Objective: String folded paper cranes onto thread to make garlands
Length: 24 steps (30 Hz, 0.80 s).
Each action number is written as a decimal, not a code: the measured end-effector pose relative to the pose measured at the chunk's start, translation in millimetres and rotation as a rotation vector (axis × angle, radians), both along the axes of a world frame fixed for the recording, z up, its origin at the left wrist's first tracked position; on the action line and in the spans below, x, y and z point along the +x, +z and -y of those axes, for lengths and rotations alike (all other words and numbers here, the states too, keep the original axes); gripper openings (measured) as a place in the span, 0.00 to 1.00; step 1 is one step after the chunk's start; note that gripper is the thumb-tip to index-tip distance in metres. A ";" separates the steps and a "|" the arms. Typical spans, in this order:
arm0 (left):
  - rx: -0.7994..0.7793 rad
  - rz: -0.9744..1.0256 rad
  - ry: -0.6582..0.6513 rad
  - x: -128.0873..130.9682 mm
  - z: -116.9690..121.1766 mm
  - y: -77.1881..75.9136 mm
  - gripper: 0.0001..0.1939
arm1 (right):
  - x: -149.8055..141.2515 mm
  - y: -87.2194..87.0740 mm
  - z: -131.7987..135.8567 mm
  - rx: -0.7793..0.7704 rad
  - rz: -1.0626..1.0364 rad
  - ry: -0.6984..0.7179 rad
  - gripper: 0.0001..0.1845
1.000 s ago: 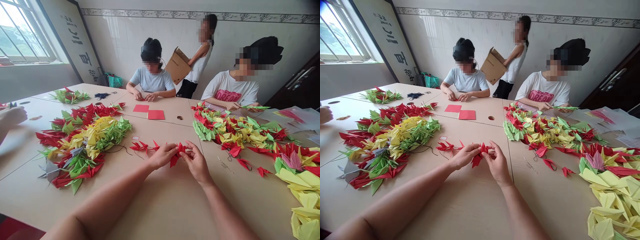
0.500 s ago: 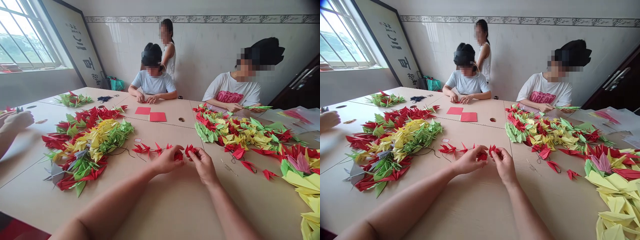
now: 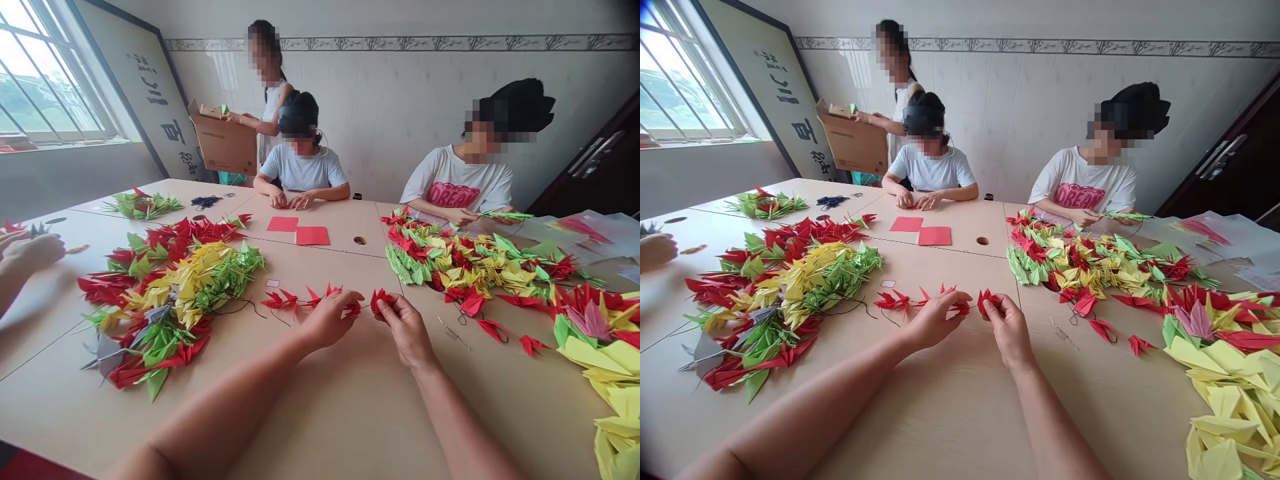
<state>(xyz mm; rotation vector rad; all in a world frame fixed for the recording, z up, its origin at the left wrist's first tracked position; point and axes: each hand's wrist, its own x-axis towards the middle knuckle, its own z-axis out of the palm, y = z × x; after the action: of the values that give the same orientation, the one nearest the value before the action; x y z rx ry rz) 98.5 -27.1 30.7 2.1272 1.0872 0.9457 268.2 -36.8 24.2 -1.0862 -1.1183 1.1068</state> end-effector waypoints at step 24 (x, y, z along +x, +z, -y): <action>-0.098 0.154 0.085 5.1 4.2 -3.7 0.23 | -6.0 -0.6 4.6 0.051 0.270 0.207 0.14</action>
<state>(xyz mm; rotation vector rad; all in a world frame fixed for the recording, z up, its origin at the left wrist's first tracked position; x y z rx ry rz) 103.6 -31.3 27.0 1.9092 1.1292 1.0552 262.1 -41.5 23.6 -1.1209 -1.4925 1.1062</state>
